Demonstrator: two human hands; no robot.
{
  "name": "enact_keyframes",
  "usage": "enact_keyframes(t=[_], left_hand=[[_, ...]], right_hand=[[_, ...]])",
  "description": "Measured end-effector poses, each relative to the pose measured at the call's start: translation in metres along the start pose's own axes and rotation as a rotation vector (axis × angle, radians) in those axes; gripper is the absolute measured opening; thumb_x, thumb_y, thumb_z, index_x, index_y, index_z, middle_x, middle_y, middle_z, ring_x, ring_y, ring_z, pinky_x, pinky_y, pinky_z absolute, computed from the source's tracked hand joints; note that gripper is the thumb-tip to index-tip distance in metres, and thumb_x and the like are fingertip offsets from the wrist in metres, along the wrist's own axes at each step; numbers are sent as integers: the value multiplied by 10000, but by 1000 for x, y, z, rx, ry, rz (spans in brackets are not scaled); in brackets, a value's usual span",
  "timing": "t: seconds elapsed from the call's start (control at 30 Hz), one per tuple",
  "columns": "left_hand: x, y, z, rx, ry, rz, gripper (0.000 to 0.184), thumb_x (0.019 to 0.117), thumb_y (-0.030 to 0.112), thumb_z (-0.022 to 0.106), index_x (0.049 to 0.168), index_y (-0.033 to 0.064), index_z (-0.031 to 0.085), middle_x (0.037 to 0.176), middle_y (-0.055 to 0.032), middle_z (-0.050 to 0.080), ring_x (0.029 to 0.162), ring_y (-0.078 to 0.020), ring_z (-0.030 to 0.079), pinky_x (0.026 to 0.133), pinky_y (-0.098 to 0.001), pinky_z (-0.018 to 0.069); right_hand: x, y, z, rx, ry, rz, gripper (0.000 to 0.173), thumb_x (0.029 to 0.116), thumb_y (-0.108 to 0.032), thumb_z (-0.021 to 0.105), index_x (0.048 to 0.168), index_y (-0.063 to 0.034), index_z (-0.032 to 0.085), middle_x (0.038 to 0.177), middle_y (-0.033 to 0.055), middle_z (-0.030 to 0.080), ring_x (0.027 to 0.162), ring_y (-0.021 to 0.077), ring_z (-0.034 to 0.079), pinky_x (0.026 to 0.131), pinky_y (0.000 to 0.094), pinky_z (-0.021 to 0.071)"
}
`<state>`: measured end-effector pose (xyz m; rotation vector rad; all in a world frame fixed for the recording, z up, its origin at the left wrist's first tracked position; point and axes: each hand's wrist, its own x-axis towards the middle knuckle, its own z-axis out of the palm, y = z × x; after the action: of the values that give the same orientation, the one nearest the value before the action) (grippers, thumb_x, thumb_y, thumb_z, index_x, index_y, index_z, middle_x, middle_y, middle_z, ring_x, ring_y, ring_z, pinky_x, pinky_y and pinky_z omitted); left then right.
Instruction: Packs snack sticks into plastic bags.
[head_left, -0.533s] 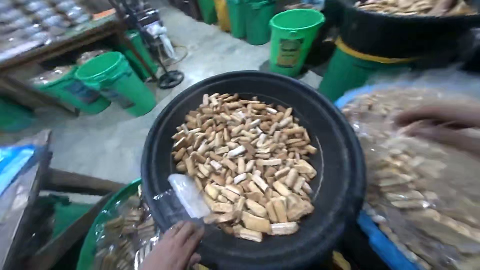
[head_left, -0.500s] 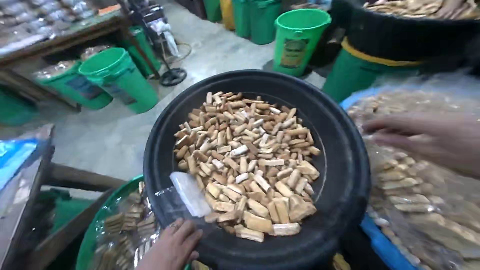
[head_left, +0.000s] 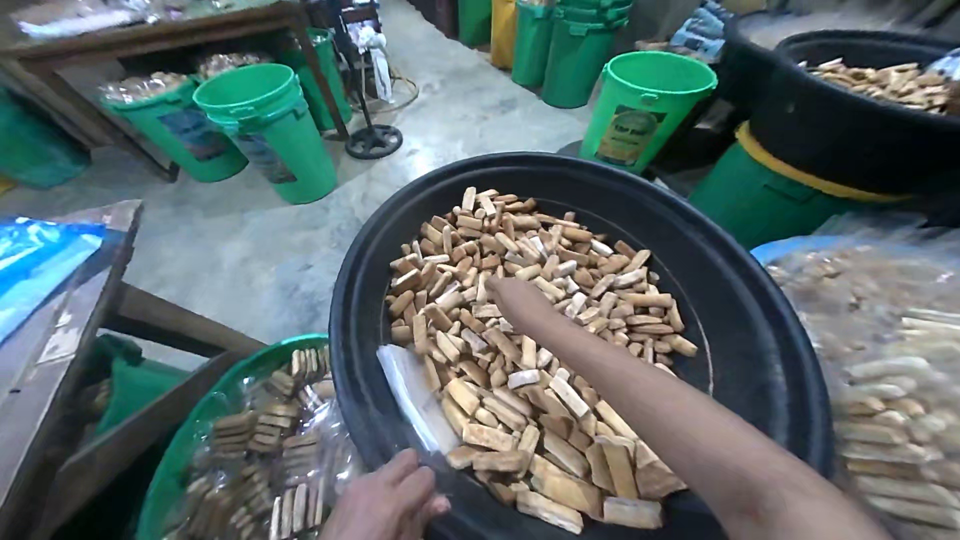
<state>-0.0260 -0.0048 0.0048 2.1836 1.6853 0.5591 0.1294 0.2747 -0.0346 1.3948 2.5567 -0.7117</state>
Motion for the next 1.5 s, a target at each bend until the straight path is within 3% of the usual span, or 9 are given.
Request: enact_keyframes(t=[0.17,0.4,0.53,0.67,0.83,1.0,1.23,1.37,1.5], left_hand=[[51,-9,-22,-555,304,-180,443,1099,361,386,841,80,610,682,65,561,599,-8,563,573,-197,515],[168,-8,-75,-829,899,40,179,1046,117,523,869,148,530,721,60,638,579,-58,632,537,-231,572],[210,-38,-58,-783,1094,-15,156,1063,172,530,1191,122,456,891,13,602,665,-76,647,605,-270,604],[215,-75,-34,-473,988,-212,228,1066,101,498,1262,21,582,951,-79,664,730,-92,666,685,-279,586],[222,-81,-32,-305,884,-285,183,1029,79,553,1162,7,656,986,-138,678,769,-176,642,717,-343,544],[230,-71,-25,-128,708,-280,255,1012,4,519,1222,-14,662,1263,-205,636,1125,-307,643,969,-455,519],[253,-55,-1,159,-349,-345,294,1016,64,527,1265,-16,660,1332,-275,601,1283,-446,551,1074,-594,424],[256,-40,10,-27,-372,-215,349,951,116,684,1241,-72,633,1279,-273,618,1228,-406,584,1059,-557,438],[257,-15,8,-177,-199,-135,502,943,-15,574,1440,-25,500,1471,-264,469,1318,-360,514,1091,-453,430]], right_hand=[[27,0,17,-33,62,-73,473,1008,68,451,1462,-42,525,1472,294,477,1346,479,489,1081,602,434],[30,27,21,-172,162,-296,293,1032,-32,521,1299,55,603,1297,293,608,1274,484,545,1065,615,426],[9,-7,29,168,159,-320,324,1042,-164,566,1256,66,645,1228,281,656,1202,427,616,1064,542,463],[15,-49,45,272,-44,-177,464,1075,-215,525,1480,8,496,1364,283,578,1286,402,565,1124,498,414],[24,-52,64,218,91,-231,438,1009,-191,632,1393,9,570,1363,297,540,1298,434,525,1110,516,428],[-4,-38,53,45,98,-482,439,1062,-186,537,1422,65,519,1374,291,584,1313,439,552,1126,525,415],[-36,1,18,174,42,-101,432,1087,-167,473,1474,24,488,1450,297,496,1368,430,489,1144,530,396],[-46,25,-21,702,271,-23,405,1047,-209,577,1383,14,537,1289,219,588,1001,244,661,866,386,561],[-53,23,-48,284,329,-78,402,1005,-69,604,1397,9,559,1434,287,498,1264,385,574,1072,468,471]])
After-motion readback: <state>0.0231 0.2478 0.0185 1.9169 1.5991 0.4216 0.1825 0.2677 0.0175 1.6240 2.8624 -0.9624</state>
